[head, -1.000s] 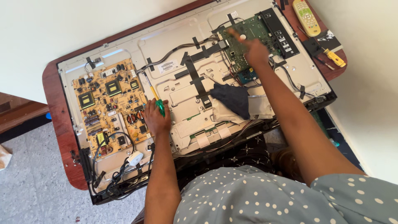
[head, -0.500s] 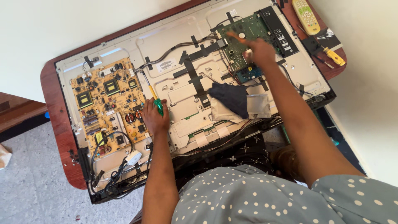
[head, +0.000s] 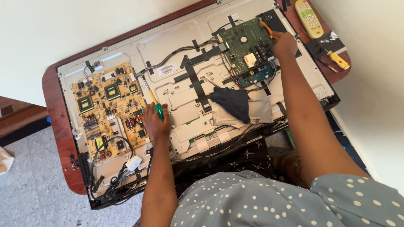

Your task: The person uses a toothbrush to clean dust and debris from the exposed circuit boards and internal components of a disassembled television. They methodically brush various areas of the mainboard and power supply while the device remains open on a table.

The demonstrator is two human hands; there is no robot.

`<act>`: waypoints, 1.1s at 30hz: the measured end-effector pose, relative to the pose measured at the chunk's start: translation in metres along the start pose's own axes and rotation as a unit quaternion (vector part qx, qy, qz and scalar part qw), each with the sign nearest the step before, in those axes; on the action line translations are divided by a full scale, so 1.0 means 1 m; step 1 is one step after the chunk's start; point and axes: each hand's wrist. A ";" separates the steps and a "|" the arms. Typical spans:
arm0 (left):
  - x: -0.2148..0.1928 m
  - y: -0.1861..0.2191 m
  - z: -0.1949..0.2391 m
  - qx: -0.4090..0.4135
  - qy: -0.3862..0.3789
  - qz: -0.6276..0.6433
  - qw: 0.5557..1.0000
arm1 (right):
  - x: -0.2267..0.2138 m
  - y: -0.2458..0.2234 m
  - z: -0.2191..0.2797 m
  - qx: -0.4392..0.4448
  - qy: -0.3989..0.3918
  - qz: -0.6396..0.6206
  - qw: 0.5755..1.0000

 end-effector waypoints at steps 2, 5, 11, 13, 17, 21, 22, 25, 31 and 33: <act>0.001 -0.002 0.000 0.006 0.003 -0.001 1.000 | 0.008 0.004 -0.005 -0.052 0.005 -0.006 0.999; 0.001 -0.002 0.000 0.004 0.001 0.007 1.000 | 0.021 0.002 -0.012 -0.078 -0.014 -0.011 0.997; -0.006 0.004 -0.001 0.005 0.004 0.016 1.000 | 0.031 -0.011 -0.013 0.000 -0.005 -0.038 0.999; -0.008 0.005 -0.001 0.009 0.009 0.017 1.000 | 0.030 -0.012 -0.011 -0.002 -0.008 -0.039 0.999; -0.009 0.004 0.002 0.015 0.015 0.028 0.999 | 0.030 -0.001 -0.007 0.022 0.007 -0.049 0.999; -0.010 0.007 -0.001 0.011 0.018 0.038 0.999 | 0.028 0.012 -0.009 -0.072 -0.036 -0.092 0.992; -0.011 0.008 -0.001 0.010 0.016 0.035 0.999 | 0.028 0.013 -0.009 -0.041 -0.011 -0.081 0.996; -0.015 0.007 0.001 0.010 0.010 0.032 0.999 | 0.023 0.018 -0.001 0.016 0.030 -0.054 0.998; -0.013 0.008 0.001 0.016 0.017 0.041 0.999 | 0.006 0.015 0.010 -0.014 -0.002 -0.058 0.998; -0.013 0.006 0.001 0.012 0.017 0.046 0.999 | 0.005 0.017 0.013 -0.029 0.051 -0.036 0.998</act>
Point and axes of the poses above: each hand's wrist, its own z-axis away from the middle knuckle, its own x-axis out of the palm, y = z × x, and after that the axes turned 13 degrees about y, right-handed
